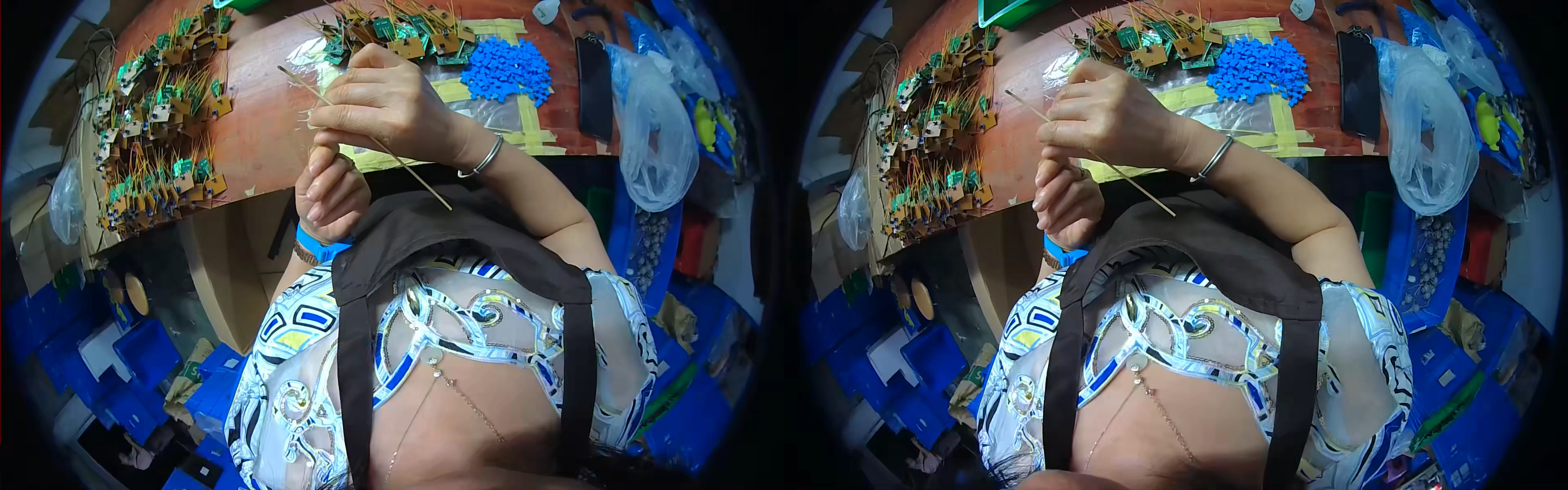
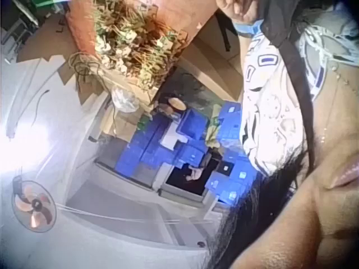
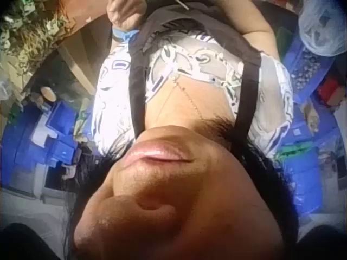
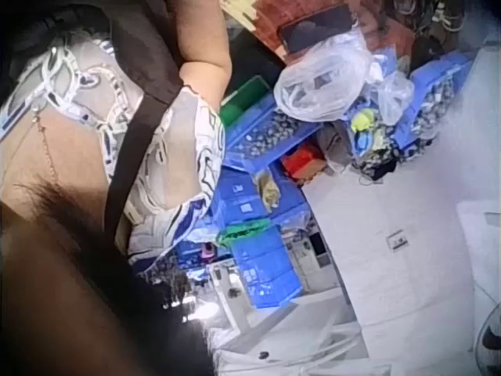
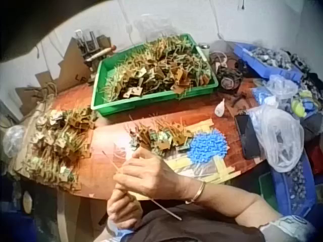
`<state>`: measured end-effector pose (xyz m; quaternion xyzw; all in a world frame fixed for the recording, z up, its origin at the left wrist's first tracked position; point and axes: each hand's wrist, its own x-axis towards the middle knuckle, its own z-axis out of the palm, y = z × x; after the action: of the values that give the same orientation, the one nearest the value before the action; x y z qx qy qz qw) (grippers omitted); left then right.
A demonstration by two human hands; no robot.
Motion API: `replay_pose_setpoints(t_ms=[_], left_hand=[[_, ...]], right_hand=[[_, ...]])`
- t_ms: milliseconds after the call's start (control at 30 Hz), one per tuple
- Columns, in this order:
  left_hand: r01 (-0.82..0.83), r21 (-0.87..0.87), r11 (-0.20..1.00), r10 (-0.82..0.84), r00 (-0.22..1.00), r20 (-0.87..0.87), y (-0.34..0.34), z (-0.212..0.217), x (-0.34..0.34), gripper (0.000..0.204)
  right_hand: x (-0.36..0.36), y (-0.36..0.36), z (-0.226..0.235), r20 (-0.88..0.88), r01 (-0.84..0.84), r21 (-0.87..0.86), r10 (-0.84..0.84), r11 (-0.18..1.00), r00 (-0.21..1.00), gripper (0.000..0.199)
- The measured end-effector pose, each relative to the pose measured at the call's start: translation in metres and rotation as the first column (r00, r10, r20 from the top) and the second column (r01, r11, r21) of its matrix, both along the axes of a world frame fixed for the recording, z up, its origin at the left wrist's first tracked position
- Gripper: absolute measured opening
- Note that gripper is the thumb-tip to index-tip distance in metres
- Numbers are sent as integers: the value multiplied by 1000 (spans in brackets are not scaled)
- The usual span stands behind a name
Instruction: Applying adhesive to small electronic components on a workbench.
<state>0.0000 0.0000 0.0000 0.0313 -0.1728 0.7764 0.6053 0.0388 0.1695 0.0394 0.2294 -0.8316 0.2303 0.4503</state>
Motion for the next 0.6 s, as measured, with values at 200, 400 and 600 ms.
replay_pose_setpoints(t_ms=[200, 400, 600], left_hand=[[-6, -20, 1000, 5, 999, -45, -1, 2, 0, 15], [-35, -41, 999, 32, 996, -83, -2, 2, 0, 16], [-43, -118, 992, 20, 982, -187, -7, 2, -2, 18]], right_hand=[[-2, -1, 0, -6, -49, -33, 49, 998, 999, 19], [-2, 1, 1, -4, -75, -50, 75, 996, 997, 20], [-3, 8, 9, 56, -154, 46, 151, 987, 987, 17]])
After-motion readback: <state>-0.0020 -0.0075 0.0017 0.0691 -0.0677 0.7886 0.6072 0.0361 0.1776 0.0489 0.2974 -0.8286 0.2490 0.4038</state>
